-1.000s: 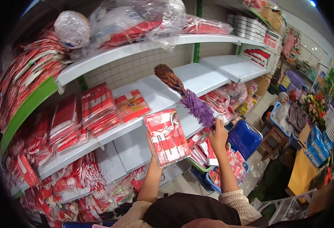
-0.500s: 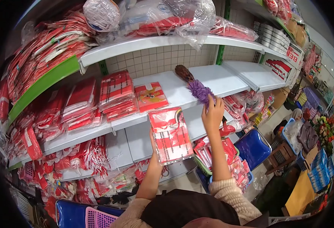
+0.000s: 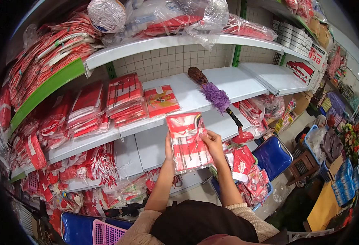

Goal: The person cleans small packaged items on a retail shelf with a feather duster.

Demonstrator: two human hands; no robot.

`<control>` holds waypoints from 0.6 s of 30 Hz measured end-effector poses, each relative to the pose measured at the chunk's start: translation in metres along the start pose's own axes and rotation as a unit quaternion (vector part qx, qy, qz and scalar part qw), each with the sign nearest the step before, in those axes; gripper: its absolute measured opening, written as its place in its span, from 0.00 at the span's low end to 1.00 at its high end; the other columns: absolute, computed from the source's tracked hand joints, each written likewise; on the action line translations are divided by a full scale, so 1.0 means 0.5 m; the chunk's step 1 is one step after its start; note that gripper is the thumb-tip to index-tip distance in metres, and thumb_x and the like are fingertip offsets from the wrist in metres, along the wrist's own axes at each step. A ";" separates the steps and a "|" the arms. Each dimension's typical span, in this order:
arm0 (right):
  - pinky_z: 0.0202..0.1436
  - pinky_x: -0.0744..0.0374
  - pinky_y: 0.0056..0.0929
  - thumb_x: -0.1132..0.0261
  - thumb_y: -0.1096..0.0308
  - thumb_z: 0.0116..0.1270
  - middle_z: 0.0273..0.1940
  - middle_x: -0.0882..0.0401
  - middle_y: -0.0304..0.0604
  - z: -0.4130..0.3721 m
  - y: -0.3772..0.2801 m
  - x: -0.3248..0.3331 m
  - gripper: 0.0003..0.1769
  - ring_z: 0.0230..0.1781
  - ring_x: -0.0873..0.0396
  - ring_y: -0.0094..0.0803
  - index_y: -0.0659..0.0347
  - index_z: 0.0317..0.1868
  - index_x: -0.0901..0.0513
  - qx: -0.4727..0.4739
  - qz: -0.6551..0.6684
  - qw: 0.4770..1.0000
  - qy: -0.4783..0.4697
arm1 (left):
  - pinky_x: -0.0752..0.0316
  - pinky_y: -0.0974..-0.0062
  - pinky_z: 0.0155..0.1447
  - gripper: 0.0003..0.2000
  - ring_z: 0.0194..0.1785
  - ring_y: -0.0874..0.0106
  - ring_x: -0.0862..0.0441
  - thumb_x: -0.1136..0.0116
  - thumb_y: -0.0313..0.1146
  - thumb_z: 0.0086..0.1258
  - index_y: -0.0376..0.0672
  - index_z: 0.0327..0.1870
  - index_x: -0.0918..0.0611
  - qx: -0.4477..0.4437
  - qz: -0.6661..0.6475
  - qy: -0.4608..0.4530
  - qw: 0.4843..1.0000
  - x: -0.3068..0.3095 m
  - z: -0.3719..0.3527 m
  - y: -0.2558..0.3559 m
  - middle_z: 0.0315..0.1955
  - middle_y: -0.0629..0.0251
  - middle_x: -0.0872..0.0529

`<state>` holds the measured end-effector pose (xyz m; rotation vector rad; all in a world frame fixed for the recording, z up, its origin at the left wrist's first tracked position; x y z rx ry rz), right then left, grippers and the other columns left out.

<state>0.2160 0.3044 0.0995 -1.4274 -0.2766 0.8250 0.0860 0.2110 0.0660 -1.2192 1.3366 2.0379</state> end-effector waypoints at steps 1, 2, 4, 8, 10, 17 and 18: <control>0.31 0.28 0.16 0.40 0.71 0.63 0.31 0.18 0.40 -0.001 -0.016 0.010 0.11 0.28 0.25 0.17 0.71 0.43 0.21 0.010 -0.018 1.000 0.010 | 0.35 0.62 0.63 0.30 0.60 0.63 0.30 0.62 0.55 0.70 0.38 0.63 0.35 0.012 0.052 0.030 0.998 0.001 0.001 0.001 0.58 0.57 0.28; 0.30 0.28 0.19 0.39 0.71 0.63 0.30 0.19 0.38 0.004 -0.029 0.023 0.12 0.26 0.25 0.18 0.70 0.43 0.20 0.036 -0.096 0.994 0.036 | 0.36 0.63 0.64 0.30 0.61 0.63 0.31 0.62 0.54 0.70 0.37 0.64 0.36 0.023 0.104 0.060 0.992 0.000 0.000 0.002 0.58 0.57 0.29; 0.28 0.27 0.25 0.39 0.69 0.61 0.26 0.19 0.39 0.007 -0.060 0.036 0.12 0.24 0.23 0.23 0.68 0.43 0.20 0.139 -0.180 0.971 0.072 | 0.44 0.61 0.68 0.30 0.66 0.62 0.39 0.57 0.49 0.70 0.46 0.69 0.45 0.012 0.128 -0.003 0.992 -0.019 -0.003 0.004 0.64 0.56 0.36; 0.28 0.25 0.37 0.39 0.68 0.58 0.23 0.19 0.47 -0.050 -0.185 -0.029 0.14 0.21 0.21 0.42 0.63 0.44 0.20 0.192 -0.549 0.809 0.084 | 0.47 0.54 0.67 0.36 0.70 0.57 0.47 0.48 0.47 0.67 0.61 0.72 0.54 0.062 0.194 -0.079 0.976 -0.038 -0.018 -0.005 0.69 0.56 0.47; 0.30 0.25 0.44 0.39 0.65 0.57 0.23 0.22 0.53 -0.067 -0.183 -0.062 0.16 0.25 0.22 0.51 0.59 0.45 0.22 0.199 -0.602 0.773 0.014 | 0.46 0.52 0.66 0.38 0.71 0.57 0.49 0.46 0.49 0.65 0.62 0.72 0.55 0.045 0.207 -0.121 0.970 -0.048 -0.017 -0.029 0.69 0.56 0.48; 0.41 0.27 0.46 0.45 0.63 0.63 0.33 0.22 0.59 -0.079 -0.082 -0.120 0.16 0.35 0.23 0.52 0.67 0.46 0.23 0.168 -0.508 0.832 -0.149 | 0.36 0.62 0.64 0.40 0.60 0.61 0.29 0.62 0.71 0.59 0.43 0.60 0.31 0.081 0.026 0.081 0.993 -0.063 -0.051 -0.068 0.55 0.56 0.27; 0.42 0.27 0.46 0.45 0.63 0.63 0.34 0.22 0.59 -0.078 -0.083 -0.116 0.17 0.36 0.23 0.52 0.67 0.46 0.24 0.198 -0.482 0.839 -0.155 | 0.36 0.62 0.64 0.41 0.60 0.61 0.30 0.61 0.72 0.58 0.43 0.61 0.32 0.089 0.008 0.063 0.994 -0.055 -0.051 -0.064 0.56 0.56 0.27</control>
Point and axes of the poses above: each hand's wrist, its own z-axis towards the middle knuckle, its own x-axis out of the back of the hand, y = z × x, the point moved 2 cm from there along z, towards the middle knuckle
